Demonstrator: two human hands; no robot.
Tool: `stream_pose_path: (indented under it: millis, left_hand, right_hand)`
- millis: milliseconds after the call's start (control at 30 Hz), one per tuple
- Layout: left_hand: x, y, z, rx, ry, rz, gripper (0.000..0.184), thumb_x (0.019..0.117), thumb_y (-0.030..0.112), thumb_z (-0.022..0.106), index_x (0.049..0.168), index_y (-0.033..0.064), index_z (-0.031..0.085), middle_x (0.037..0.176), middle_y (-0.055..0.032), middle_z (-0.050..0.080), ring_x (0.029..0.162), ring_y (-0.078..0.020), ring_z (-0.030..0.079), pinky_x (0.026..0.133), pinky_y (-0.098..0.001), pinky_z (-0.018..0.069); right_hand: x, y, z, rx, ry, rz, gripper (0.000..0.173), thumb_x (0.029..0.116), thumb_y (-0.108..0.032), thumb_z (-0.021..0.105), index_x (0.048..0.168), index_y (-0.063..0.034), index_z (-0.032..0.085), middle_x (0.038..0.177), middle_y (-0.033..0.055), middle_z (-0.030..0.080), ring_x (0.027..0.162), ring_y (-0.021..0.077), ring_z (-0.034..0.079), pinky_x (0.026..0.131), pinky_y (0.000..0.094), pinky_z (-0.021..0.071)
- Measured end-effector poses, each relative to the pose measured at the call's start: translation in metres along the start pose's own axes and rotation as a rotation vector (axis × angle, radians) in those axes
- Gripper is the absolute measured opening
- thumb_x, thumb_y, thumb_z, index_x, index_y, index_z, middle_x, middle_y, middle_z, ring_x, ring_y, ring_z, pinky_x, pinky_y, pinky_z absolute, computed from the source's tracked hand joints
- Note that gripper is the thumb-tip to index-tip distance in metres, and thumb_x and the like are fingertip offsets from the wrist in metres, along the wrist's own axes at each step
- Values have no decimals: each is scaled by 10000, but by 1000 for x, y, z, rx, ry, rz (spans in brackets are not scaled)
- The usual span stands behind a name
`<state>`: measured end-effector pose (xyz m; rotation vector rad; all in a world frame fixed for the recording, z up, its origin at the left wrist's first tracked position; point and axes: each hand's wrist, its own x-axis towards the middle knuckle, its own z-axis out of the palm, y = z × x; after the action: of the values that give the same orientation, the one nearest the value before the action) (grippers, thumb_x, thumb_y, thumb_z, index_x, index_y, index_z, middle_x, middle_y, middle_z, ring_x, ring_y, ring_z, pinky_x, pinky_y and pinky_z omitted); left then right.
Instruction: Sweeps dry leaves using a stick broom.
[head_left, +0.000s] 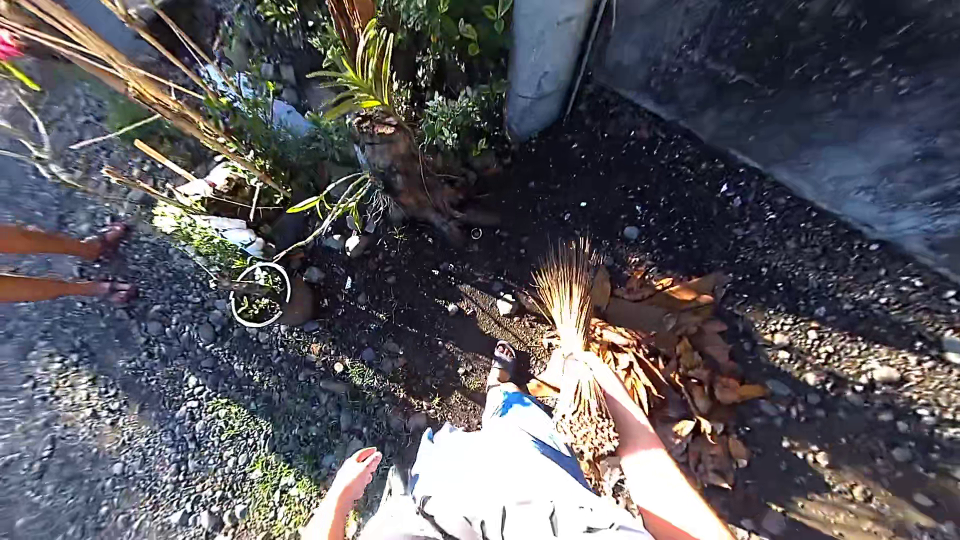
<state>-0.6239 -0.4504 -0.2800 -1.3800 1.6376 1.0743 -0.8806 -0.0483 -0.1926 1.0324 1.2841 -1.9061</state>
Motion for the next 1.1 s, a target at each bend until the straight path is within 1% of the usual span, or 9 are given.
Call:
stream_pose_path:
  millis: [167, 333, 400, 600, 733, 800, 900, 1000, 1100]
  left_hand:
    - [-6, 156, 6, 19, 1, 206, 458, 1078, 281, 552, 1477, 59, 516, 1429, -225, 577, 1270, -381, 590, 1033, -559, 469]
    - [5, 258, 21, 4, -68, 291, 444, 1078, 262, 552, 1475, 67, 519, 1433, -212, 578, 1267, -349, 602, 1058, -522, 471]
    - [22, 278, 27, 0, -70, 227, 447, 1072, 259, 560, 1473, 64, 523, 1418, -225, 584, 1270, -360, 593, 1064, -531, 460]
    - [62, 347, 32, 66, -39, 62, 432, 1078, 229, 551, 1422, -32, 544, 1421, -292, 558, 1324, -441, 538, 1098, -594, 412]
    - [65, 461, 17, 72, -121, 100, 448, 1082, 213, 541, 1447, -46, 506, 1465, -278, 528, 1384, -404, 498, 1164, -541, 365]
    - [53, 538, 8, -82, -44, 218, 446, 1090, 230, 514, 1475, 6, 491, 1422, -250, 568, 1296, -377, 571, 1077, -531, 452]
    - [27, 629, 8, -285, 12, 369, 450, 1095, 254, 481, 1494, 46, 477, 1381, -212, 601, 1221, -302, 617, 1000, -470, 506]
    - [22, 671, 30, -365, 28, 413, 457, 1088, 254, 489, 1492, 41, 478, 1399, -205, 593, 1239, -278, 617, 1021, -451, 509]
    - [24, 675, 80, -505, 91, 279, 457, 1082, 277, 511, 1481, 53, 499, 1373, -209, 608, 1208, -290, 629, 1000, -468, 510]
  right_hand:
    - [60, -95, 42, -44, -128, 1, 316, 1121, -231, 295, 1040, -24, 519, 756, 89, 617, 640, 179, 643, 586, 330, 574]
    - [111, -191, 85, -549, -50, 4, 356, 1070, -157, 498, 1385, 6, 466, 970, 131, 650, 743, 196, 674, 661, 346, 589]
    - [139, -228, 104, -682, -78, -20, 441, 1018, -127, 583, 1430, -28, 460, 1031, 127, 647, 762, 177, 669, 678, 337, 588]
    - [246, -337, 142, -1176, -191, -18, 825, 924, -95, 733, 1593, -27, 255, 1457, 257, 510, 1294, 337, 560, 1081, 490, 461]
    - [281, -410, 153, -1762, -173, 32, 878, 912, -196, 761, 1595, -10, 242, 1411, 308, 535, 1323, 435, 531, 1099, 592, 416]
    - [293, -446, 161, -1957, -212, 40, 847, 938, -259, 732, 1583, 18, 259, 1438, 304, 514, 1358, 436, 498, 1109, 604, 399]
    - [324, -490, 164, -2051, -353, -8, 660, 974, -261, 689, 1481, 71, 427, 1455, 306, 502, 1396, 442, 454, 1140, 602, 361]
    - [366, -530, 188, -2062, -411, -71, 756, 950, -232, 714, 1557, 11, 336, 1415, 313, 531, 1318, 464, 522, 1090, 626, 406]
    - [416, -551, 218, -2199, -443, -77, 877, 959, -252, 696, 1634, -77, 164, 1389, 320, 552, 1273, 478, 563, 1048, 639, 450]
